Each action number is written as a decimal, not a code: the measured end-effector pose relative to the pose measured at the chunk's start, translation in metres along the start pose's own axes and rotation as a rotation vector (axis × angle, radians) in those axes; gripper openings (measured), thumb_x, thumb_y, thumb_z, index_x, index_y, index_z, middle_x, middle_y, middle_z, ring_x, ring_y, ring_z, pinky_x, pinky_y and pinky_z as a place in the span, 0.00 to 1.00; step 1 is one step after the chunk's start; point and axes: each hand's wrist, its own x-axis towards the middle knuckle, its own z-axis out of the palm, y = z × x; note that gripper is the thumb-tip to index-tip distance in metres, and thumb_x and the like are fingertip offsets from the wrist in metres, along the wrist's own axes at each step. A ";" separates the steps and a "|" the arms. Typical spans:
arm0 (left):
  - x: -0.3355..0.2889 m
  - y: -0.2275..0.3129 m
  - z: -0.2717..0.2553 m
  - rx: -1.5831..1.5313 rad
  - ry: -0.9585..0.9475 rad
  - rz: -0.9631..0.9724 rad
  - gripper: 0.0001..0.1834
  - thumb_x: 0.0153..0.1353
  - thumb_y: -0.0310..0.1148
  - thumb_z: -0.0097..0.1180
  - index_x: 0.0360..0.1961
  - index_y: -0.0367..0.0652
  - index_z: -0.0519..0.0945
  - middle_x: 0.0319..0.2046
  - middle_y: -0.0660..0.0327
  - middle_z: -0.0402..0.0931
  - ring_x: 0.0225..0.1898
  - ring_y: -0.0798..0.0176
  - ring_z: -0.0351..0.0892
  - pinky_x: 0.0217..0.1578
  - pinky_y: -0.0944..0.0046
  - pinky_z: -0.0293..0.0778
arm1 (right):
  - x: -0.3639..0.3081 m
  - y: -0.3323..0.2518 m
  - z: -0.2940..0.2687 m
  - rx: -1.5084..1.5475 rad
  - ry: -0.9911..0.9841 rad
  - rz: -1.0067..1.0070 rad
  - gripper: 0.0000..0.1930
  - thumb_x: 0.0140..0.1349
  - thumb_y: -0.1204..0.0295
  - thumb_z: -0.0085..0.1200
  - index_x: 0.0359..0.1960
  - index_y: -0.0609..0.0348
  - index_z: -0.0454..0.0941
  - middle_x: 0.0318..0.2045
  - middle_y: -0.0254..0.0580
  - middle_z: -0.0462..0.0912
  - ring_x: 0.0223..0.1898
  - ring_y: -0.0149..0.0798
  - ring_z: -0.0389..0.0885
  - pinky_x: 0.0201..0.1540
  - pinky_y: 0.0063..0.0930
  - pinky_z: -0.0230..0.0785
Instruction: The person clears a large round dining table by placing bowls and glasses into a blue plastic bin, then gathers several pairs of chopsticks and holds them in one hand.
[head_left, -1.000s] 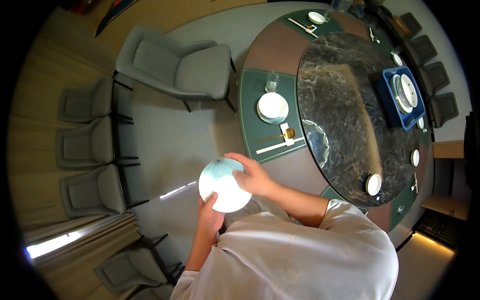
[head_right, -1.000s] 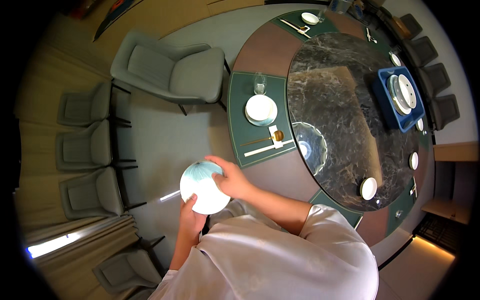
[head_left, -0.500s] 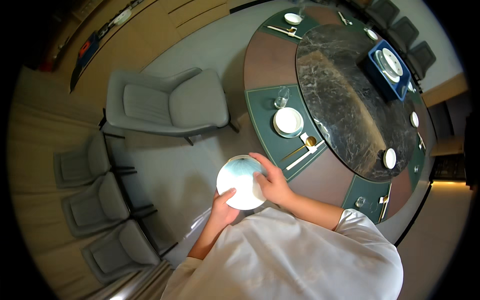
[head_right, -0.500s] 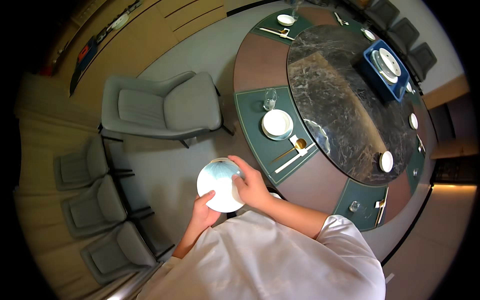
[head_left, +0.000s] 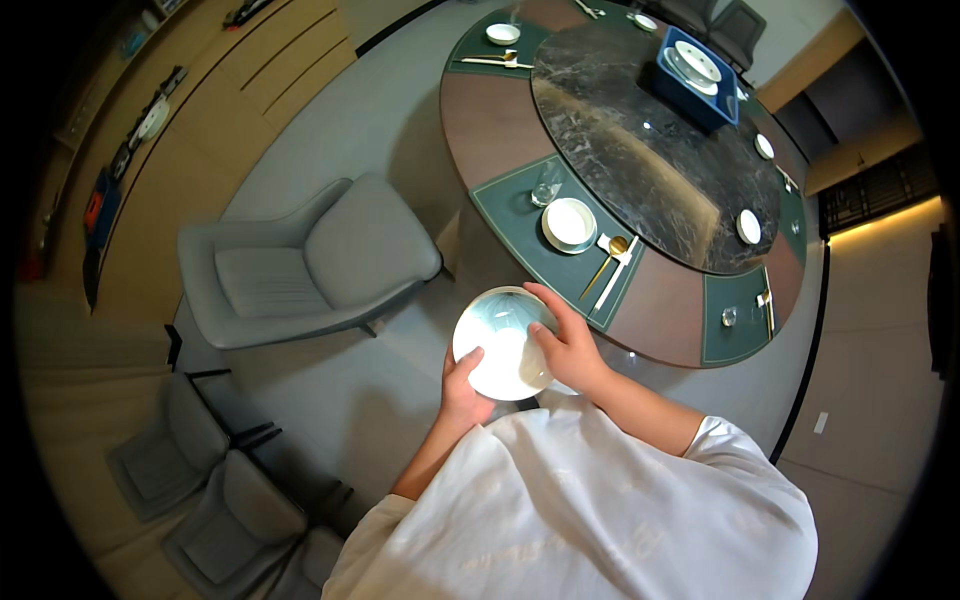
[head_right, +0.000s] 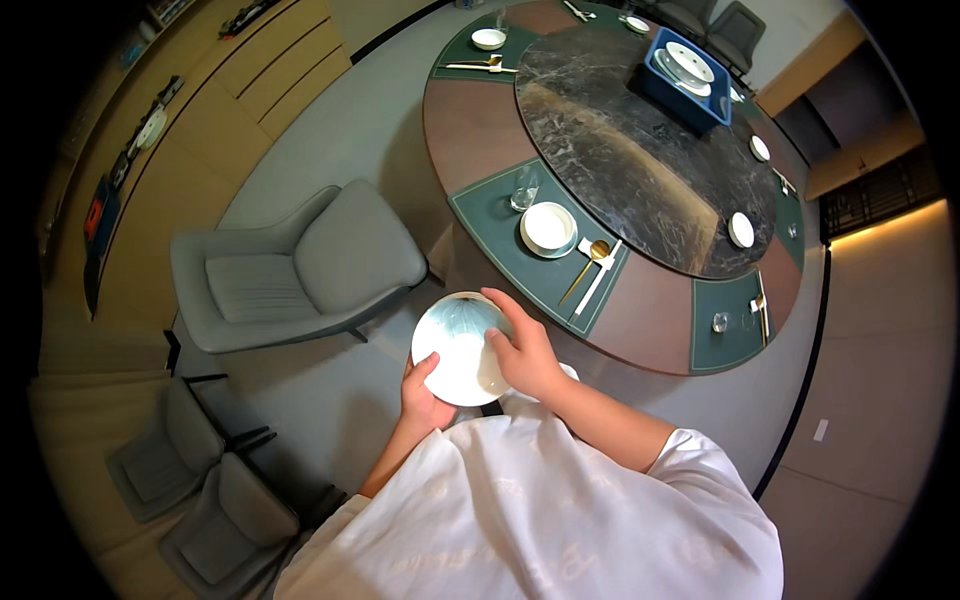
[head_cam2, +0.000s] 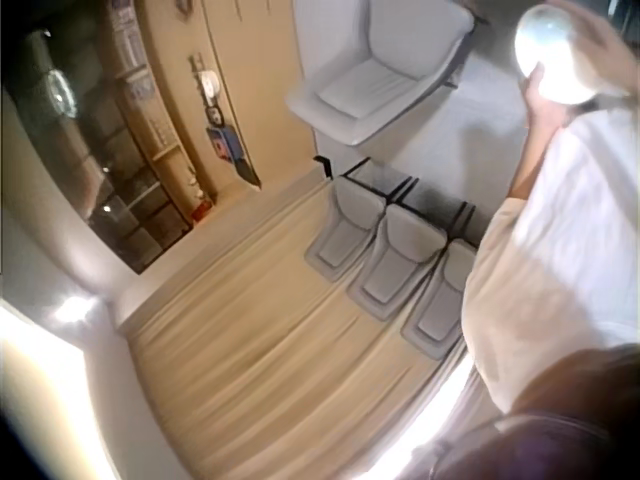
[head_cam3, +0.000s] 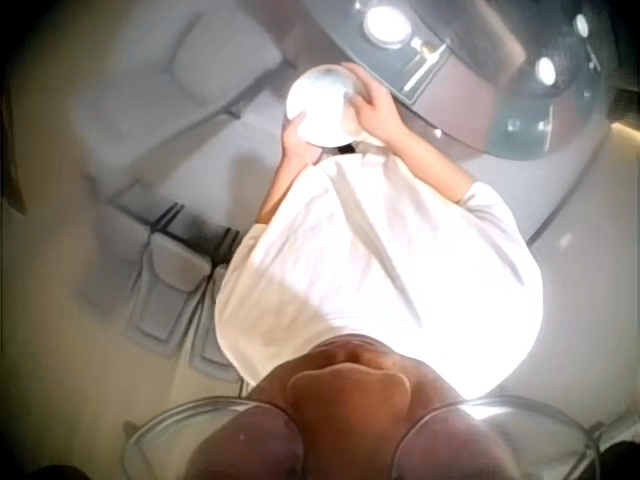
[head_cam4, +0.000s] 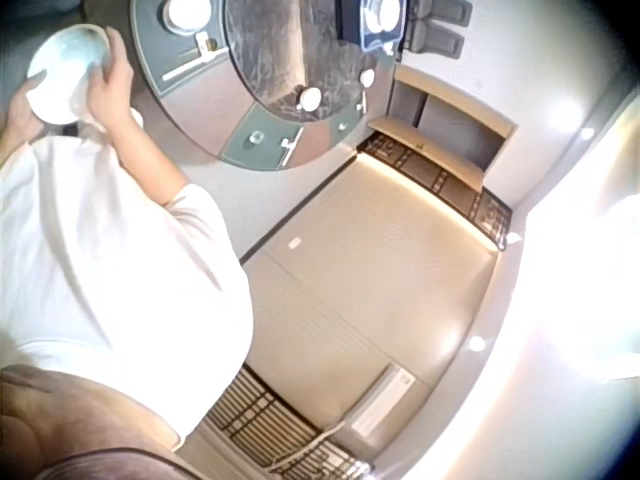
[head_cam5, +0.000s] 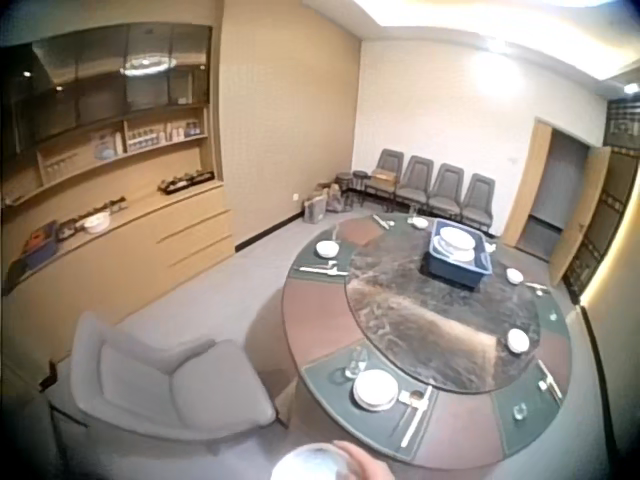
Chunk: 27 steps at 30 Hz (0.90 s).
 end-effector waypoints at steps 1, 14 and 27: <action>0.001 0.005 -0.001 -0.004 -0.010 -0.004 0.33 0.65 0.31 0.53 0.72 0.40 0.64 0.65 0.49 0.71 0.66 0.46 0.72 0.65 0.45 0.71 | 0.001 -0.002 0.004 0.005 0.009 -0.014 0.29 0.68 0.84 0.49 0.71 0.60 0.67 0.64 0.47 0.77 0.65 0.40 0.73 0.69 0.32 0.62; 0.016 0.048 -0.041 -0.079 0.003 0.096 0.39 0.64 0.39 0.55 0.75 0.40 0.61 0.70 0.49 0.67 0.71 0.42 0.66 0.69 0.39 0.64 | 0.123 0.077 -0.040 0.404 -0.012 0.488 0.21 0.74 0.55 0.51 0.57 0.58 0.73 0.38 0.41 0.83 0.35 0.39 0.85 0.38 0.36 0.80; 0.076 0.059 0.017 -0.007 0.115 0.000 0.48 0.59 0.51 0.58 0.77 0.43 0.57 0.73 0.48 0.62 0.72 0.38 0.63 0.69 0.30 0.61 | 0.223 0.271 -0.131 0.476 0.476 1.003 0.14 0.68 0.63 0.52 0.41 0.64 0.76 0.31 0.46 0.84 0.27 0.42 0.86 0.23 0.30 0.73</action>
